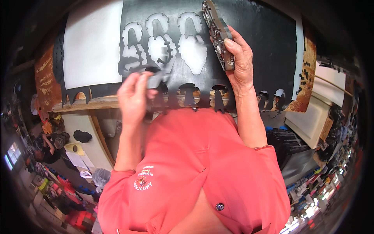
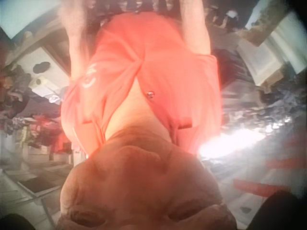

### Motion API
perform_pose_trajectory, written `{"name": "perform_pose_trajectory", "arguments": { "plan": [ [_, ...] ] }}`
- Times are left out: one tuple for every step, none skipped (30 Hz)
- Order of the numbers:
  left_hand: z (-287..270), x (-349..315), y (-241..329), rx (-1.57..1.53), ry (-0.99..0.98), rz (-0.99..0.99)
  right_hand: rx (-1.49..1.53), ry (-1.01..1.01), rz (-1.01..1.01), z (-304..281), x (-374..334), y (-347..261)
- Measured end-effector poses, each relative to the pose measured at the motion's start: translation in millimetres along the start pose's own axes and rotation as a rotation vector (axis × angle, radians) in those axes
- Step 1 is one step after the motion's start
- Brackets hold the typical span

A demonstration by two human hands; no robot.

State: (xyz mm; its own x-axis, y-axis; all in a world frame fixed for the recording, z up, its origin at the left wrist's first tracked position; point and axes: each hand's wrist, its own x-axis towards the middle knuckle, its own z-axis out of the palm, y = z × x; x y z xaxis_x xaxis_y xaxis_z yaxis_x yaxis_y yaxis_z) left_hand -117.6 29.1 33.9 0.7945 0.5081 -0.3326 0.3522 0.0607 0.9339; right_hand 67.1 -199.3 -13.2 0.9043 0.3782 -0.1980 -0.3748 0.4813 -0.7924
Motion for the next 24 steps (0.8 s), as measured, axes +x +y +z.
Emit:
{"name": "perform_pose_trajectory", "arguments": {
  "plan": [
    [-13,-1,3,0.035,0.100,-0.011,-0.025,0.014,-0.006,0,0,0],
    [-28,3,7,0.084,0.117,-0.015,-0.016,0.020,-0.008,0,0,0],
    [-35,5,5,0.097,0.053,0.037,-0.016,0.021,-0.005,1,2,0],
    [-43,8,5,0.166,0.100,-0.034,-0.013,0.012,0.001,3,2,-1],
    [-46,12,2,0.183,0.054,0.046,-0.021,-0.002,0.002,4,2,-2],
    [-49,16,0,0.235,0.063,0.021,-0.069,-0.015,-0.014,6,0,-3],
    [-51,17,0,0.196,0.047,0.008,-0.119,-0.022,-0.024,7,-1,-5],
    [-50,18,0,0.118,0.076,-0.030,-0.176,-0.009,-0.031,9,-3,-6],
    [-49,18,1,0.024,0.056,-0.059,-0.286,-0.006,-0.013,10,-9,-6],
    [-48,18,4,-0.086,0.055,-0.088,-0.402,0.017,0.008,10,-16,-8],
    [-43,12,4,-0.133,0.035,0.030,-0.660,0.009,-0.184,14,-17,-4],
    [-41,9,7,-0.093,0.043,0.020,-0.877,-0.016,-0.329,15,-23,-5],
    [-37,5,8,-0.088,0.015,0.071,-0.994,-0.037,-0.384,17,-27,-4],
    [-33,2,9,-0.087,-0.014,0.116,-1.099,-0.045,-0.412,19,-31,-4],
    [-29,1,8,-0.118,-0.087,0.089,-1.222,-0.061,-0.406,22,-31,-4],
    [-23,0,6,-0.163,-0.106,0.073,-1.243,-0.058,-0.539,26,-33,-5],
    [-17,2,3,-0.209,-0.124,0.057,-1.283,-0.083,-0.640,30,-33,-7],
    [-11,3,0,-0.265,-0.136,0.026,-1.311,-0.092,-0.726,34,-32,-10],
    [-5,2,-2,-0.273,-0.130,-0.028,-1.224,-0.105,-0.715,42,-33,-10],
    [0,3,-4,-0.315,-0.168,-0.023,-1.088,-0.169,-0.740,50,-29,-7],
    [4,3,-5,-0.357,-0.204,-0.018,-1.004,-0.256,-0.609,57,-30,-5],
    [7,3,-6,-0.398,-0.239,-0.010,-0.922,-0.345,-0.455,63,-30,-1],
    [9,4,-5,-0.438,-0.273,-0.004,-0.876,-0.363,-0.411,70,-28,5],
    [11,4,-5,-0.465,-0.302,0.000,-0.892,-0.380,-0.388,74,-27,9]
  ]
}}
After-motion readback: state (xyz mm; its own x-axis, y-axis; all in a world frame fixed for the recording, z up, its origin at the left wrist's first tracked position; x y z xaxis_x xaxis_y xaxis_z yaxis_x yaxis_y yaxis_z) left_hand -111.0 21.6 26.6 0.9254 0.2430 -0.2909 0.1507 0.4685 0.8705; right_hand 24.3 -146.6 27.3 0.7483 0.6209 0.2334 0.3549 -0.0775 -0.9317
